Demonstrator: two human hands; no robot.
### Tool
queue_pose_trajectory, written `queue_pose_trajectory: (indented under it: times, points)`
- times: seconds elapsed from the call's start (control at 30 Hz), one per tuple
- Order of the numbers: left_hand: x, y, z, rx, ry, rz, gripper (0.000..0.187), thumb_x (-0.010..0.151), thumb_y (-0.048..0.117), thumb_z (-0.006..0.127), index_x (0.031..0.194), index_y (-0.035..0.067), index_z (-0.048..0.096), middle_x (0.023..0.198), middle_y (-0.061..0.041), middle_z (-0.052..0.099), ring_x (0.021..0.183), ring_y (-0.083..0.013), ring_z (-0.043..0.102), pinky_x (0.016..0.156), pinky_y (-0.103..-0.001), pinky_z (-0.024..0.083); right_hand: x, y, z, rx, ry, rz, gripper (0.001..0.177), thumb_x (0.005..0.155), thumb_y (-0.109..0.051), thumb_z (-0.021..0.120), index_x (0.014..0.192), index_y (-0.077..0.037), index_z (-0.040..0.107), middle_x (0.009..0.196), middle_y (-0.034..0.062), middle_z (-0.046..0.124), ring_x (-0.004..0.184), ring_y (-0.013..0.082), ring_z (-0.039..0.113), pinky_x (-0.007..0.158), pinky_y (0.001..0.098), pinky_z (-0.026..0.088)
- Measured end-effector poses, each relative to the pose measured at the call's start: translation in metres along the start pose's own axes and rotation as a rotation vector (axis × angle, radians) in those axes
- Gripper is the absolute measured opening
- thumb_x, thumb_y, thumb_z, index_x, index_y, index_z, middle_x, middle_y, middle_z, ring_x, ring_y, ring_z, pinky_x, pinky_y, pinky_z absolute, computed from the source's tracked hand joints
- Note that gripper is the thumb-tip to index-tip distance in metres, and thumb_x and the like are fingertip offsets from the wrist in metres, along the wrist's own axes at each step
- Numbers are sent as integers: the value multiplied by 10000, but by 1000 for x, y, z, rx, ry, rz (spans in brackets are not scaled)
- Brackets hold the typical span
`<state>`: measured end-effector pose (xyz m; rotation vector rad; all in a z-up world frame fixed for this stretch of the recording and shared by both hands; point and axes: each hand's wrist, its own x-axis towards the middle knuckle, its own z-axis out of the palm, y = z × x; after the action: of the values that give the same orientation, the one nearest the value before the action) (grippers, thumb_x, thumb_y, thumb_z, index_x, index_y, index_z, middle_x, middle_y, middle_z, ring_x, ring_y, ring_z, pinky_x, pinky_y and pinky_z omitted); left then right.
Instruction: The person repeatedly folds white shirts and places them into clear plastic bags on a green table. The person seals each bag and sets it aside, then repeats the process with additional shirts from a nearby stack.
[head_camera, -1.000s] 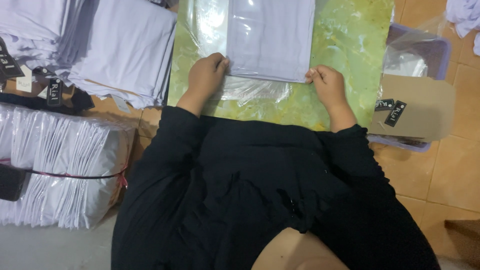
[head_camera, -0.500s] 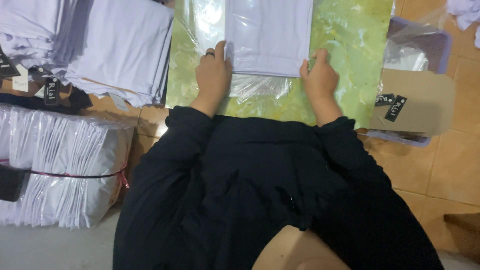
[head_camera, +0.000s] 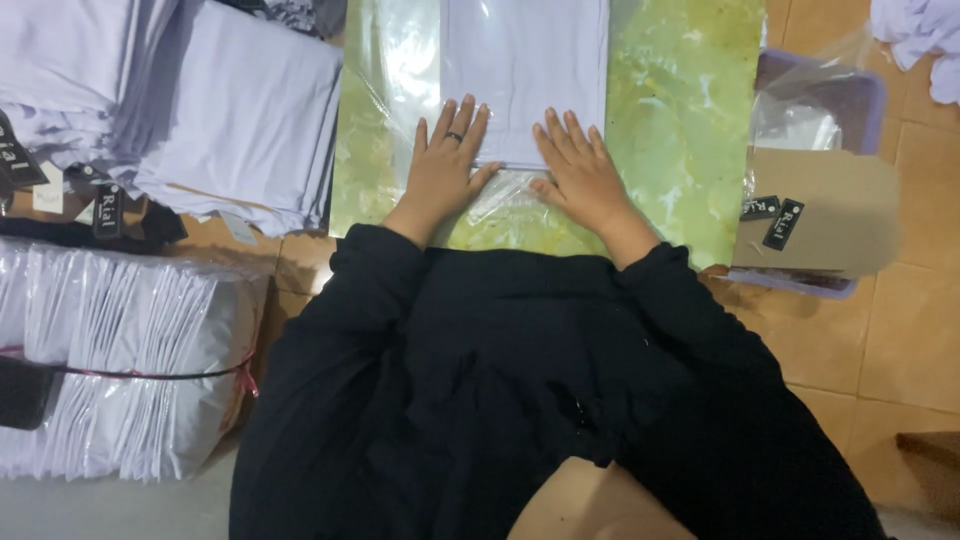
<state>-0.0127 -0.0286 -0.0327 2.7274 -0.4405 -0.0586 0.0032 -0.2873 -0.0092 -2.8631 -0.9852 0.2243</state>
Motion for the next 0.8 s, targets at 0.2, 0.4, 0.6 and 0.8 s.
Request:
queue_pose_trajectory:
  times: [0.2, 0.4, 0.6, 0.8]
  points:
    - [-3, 6, -10, -18, -40, -27, 760, 1095, 572, 417, 1669, 160, 137, 1737, -91, 93, 1596, -322, 57, 1250, -614, 62, -13, 7, -21, 224, -70, 517, 718, 1103, -440, 265, 1643, -59, -17, 1736, 155, -28, 1606, 323, -32, 1231, 635, -72]
    - [-5, 6, -9, -13, -10, -2, 758, 1097, 567, 382, 1667, 134, 133, 1733, -121, 103, 1593, -334, 54, 1248, -621, 52, -21, 39, 16, 292, 326, 522, 523, 1075, -469, 452, 1435, -115, 591, 1611, 183, 367, 1467, 416, 256, 1155, 662, 95]
    - [-8, 8, -16, 32, -49, 44, 819, 1068, 636, 378, 1674, 148, 121, 1730, -137, 62, 1575, -394, -4, 1236, -644, 54, -11, 28, -5, 1370, 415, 568, 390, 955, -220, 719, 1255, -174, 474, 1215, 19, 632, 984, 114, 653, 674, 254, 568]
    - [-12, 9, -21, -28, -42, 36, 815, 1105, 627, 375, 1684, 171, 26, 1727, -189, -37, 1591, -430, -16, 1264, -618, 42, -12, 6, -40, 1549, 648, 724, 532, 896, 79, 589, 1395, -97, 529, 1292, 86, 650, 1056, 248, 723, 699, 326, 691]
